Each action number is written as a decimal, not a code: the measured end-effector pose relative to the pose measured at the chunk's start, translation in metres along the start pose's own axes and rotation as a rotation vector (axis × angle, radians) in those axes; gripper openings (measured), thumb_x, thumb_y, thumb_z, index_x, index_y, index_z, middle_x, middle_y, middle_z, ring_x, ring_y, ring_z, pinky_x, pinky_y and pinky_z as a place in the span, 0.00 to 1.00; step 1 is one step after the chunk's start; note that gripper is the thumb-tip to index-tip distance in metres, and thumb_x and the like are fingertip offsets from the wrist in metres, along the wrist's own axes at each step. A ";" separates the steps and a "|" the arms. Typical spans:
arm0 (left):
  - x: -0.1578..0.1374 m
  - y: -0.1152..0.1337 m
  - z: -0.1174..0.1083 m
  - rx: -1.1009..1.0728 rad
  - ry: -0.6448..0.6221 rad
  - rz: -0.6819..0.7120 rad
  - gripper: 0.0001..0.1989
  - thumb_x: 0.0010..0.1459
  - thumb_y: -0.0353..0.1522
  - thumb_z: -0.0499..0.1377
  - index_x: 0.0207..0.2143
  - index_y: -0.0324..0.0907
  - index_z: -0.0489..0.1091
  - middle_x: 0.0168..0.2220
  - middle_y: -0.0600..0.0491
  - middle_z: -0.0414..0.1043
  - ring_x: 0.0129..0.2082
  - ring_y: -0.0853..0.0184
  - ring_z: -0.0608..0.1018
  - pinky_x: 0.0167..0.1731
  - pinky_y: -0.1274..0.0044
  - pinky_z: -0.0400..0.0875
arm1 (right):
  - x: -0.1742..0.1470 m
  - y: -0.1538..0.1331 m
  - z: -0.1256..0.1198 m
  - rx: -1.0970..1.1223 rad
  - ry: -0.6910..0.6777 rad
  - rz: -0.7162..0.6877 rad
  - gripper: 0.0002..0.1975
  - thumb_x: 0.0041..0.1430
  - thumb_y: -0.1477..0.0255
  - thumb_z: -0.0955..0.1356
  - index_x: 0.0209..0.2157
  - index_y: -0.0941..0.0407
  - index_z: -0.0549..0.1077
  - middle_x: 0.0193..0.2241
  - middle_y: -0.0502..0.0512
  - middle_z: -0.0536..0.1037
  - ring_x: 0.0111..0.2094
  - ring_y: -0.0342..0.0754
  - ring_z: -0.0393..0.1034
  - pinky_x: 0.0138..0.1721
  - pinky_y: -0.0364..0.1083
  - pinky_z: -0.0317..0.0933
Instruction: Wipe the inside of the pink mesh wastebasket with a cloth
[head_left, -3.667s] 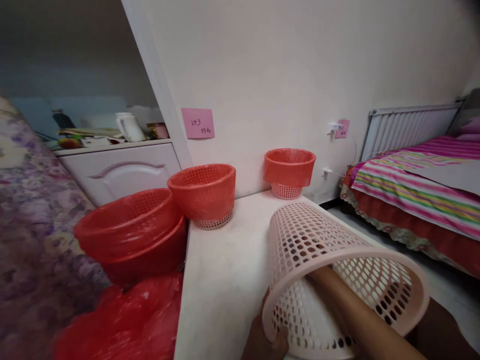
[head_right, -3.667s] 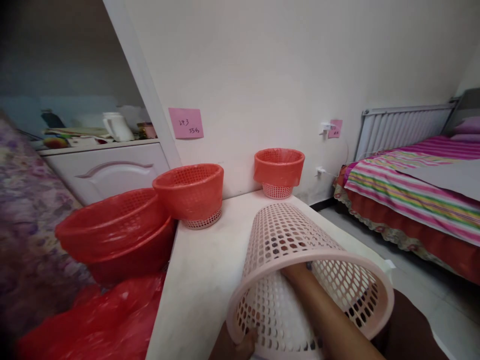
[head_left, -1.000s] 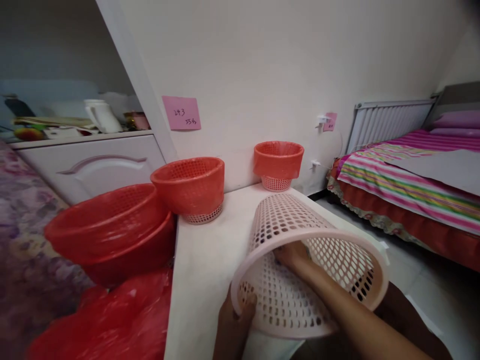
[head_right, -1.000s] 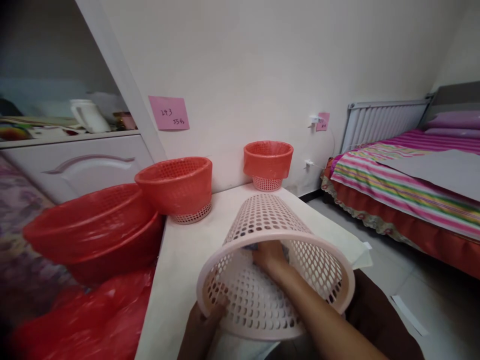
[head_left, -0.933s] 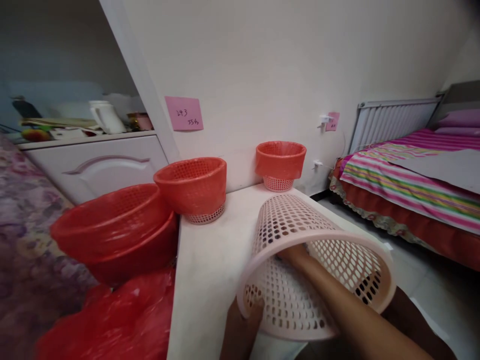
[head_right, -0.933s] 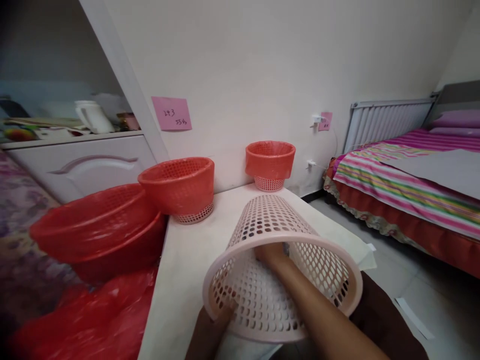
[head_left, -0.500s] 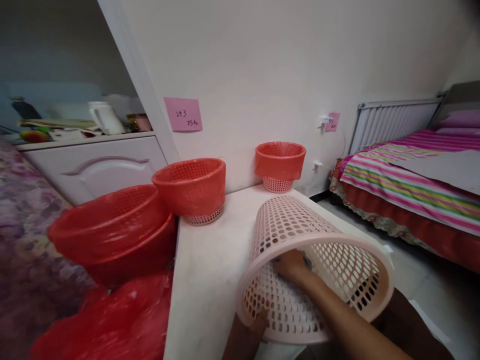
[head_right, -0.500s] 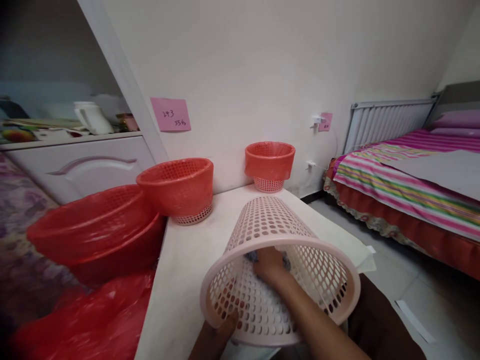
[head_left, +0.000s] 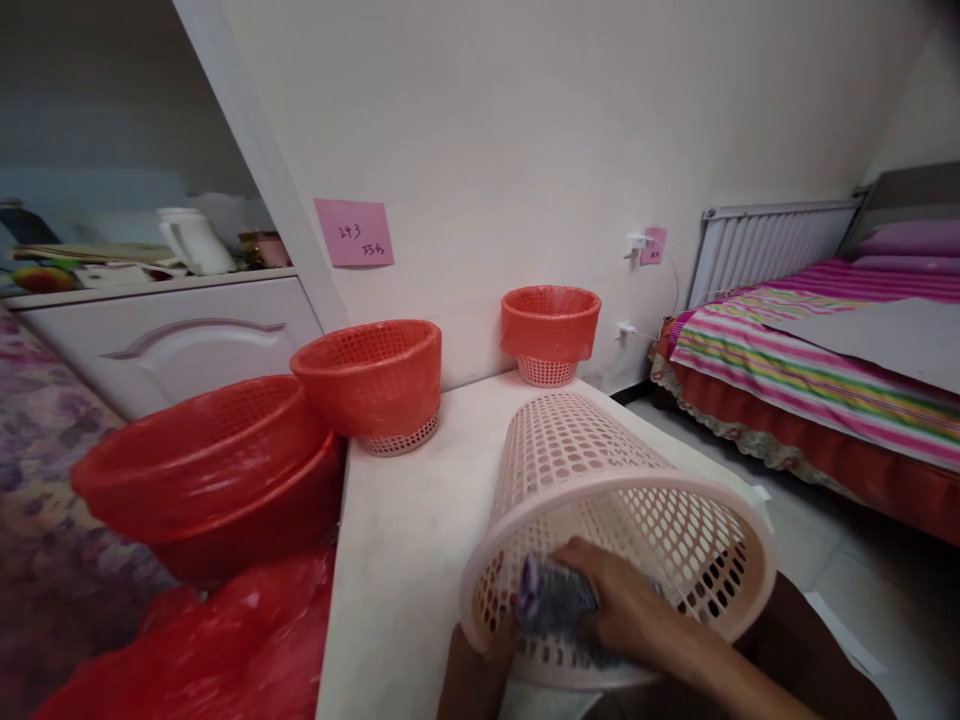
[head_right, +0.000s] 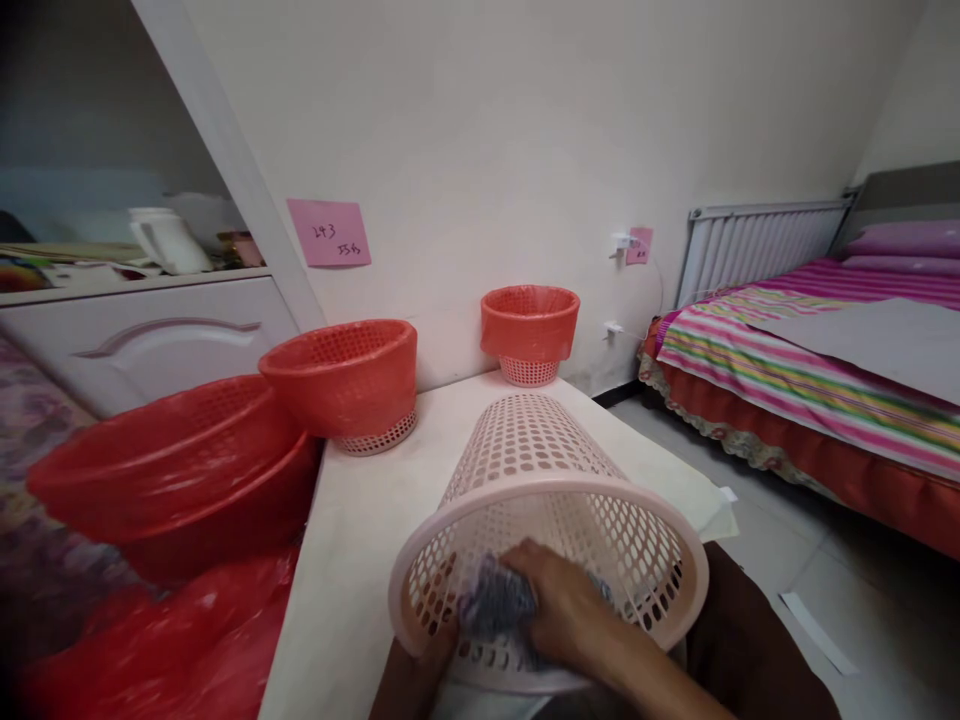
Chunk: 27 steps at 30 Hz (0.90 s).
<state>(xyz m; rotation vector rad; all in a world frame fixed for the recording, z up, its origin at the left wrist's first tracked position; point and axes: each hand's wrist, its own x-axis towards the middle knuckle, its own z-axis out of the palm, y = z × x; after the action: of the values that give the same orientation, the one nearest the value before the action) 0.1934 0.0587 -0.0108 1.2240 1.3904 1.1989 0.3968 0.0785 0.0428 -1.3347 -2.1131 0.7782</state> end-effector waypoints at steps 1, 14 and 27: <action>0.000 0.002 -0.003 0.008 0.006 -0.017 0.28 0.50 0.46 0.60 0.48 0.35 0.71 0.48 0.42 0.77 0.53 0.53 0.74 0.51 0.68 0.72 | 0.014 0.004 -0.004 -0.070 0.084 0.020 0.32 0.35 0.82 0.64 0.47 0.50 0.73 0.46 0.51 0.77 0.49 0.50 0.70 0.49 0.44 0.62; 0.002 0.000 -0.004 0.012 -0.088 0.020 0.27 0.49 0.40 0.61 0.49 0.36 0.69 0.47 0.40 0.77 0.51 0.51 0.75 0.53 0.63 0.69 | 0.126 0.053 0.031 -0.328 0.304 0.205 0.15 0.60 0.72 0.64 0.48 0.54 0.71 0.52 0.59 0.74 0.54 0.56 0.64 0.58 0.61 0.51; -0.001 -0.019 0.007 0.008 -0.128 0.004 0.35 0.48 0.45 0.62 0.56 0.38 0.63 0.55 0.41 0.72 0.59 0.50 0.68 0.58 0.62 0.65 | 0.015 0.024 0.033 -0.374 -0.003 0.147 0.34 0.37 0.80 0.65 0.52 0.53 0.69 0.48 0.61 0.72 0.48 0.58 0.67 0.46 0.53 0.61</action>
<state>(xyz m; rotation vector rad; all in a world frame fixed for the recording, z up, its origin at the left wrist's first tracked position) 0.1985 0.0579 -0.0306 1.2869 1.2996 1.0985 0.3834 0.0947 0.0048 -1.6964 -2.2578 0.4516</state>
